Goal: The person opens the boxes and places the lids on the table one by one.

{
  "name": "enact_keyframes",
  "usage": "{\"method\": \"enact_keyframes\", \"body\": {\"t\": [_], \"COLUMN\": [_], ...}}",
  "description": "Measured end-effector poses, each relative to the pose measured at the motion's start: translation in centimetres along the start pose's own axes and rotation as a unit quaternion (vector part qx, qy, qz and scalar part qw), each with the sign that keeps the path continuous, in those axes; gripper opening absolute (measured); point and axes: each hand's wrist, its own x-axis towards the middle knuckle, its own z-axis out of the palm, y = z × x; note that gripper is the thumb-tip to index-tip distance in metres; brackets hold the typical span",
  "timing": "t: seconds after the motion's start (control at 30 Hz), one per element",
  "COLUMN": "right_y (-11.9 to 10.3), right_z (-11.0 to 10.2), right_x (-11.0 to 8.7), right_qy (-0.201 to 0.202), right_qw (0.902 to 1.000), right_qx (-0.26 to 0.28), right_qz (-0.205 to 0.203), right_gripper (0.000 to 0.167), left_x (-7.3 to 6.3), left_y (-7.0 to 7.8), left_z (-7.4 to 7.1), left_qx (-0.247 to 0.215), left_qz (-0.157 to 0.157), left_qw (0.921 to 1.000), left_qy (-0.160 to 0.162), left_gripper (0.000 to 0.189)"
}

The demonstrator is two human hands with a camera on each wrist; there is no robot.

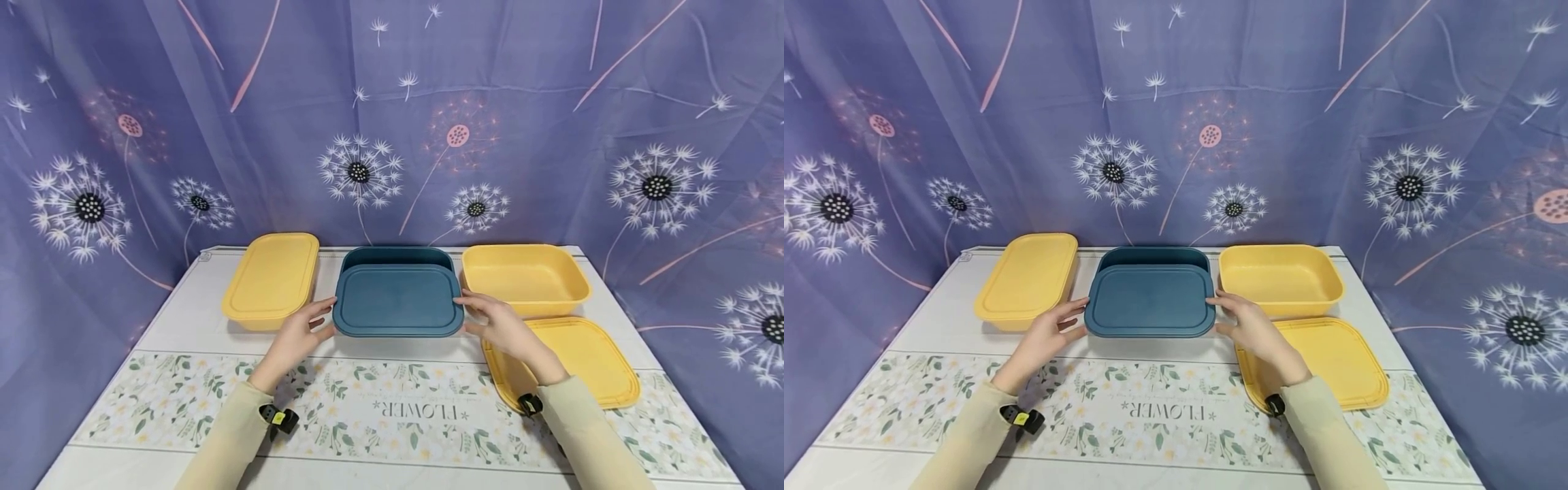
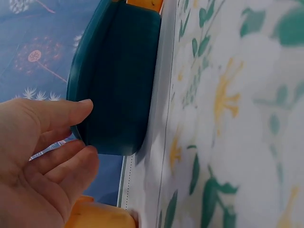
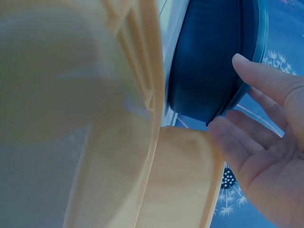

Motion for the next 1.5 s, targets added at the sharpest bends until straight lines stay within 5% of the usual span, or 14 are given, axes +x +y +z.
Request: {"method": "enact_keyframes", "body": {"t": [0.4, 1.03, 1.3, 1.5], "right_y": [-0.4, -1.1, -1.2, -0.9], "right_z": [0.2, 0.2, -0.2, -0.9], "right_x": [-0.1, -1.0, -1.7, -1.8], "right_qy": [-0.019, -0.019, -0.028, -0.033], "right_qw": [0.9995, 0.9997, 0.9985, 0.9921], "right_qx": [0.025, 0.013, 0.047, 0.121], "right_qz": [0.011, 0.008, -0.001, 0.002], "right_gripper": [0.049, 0.047, 0.047, 0.045], "left_x": [-0.1, -0.8, -1.5, -1.8], "left_y": [-0.4, -0.3, -0.2, 0.1], "left_z": [-0.3, -0.3, -0.9, -1.8], "left_qx": [-0.009, 0.004, 0.023, 0.030], "left_qz": [-0.010, 0.029, 0.035, 0.061], "left_qw": [0.9999, 0.9996, 0.9991, 0.9977], "left_qy": [0.001, 0.007, 0.004, 0.005], "left_gripper": [0.055, 0.046, 0.043, 0.042]}}
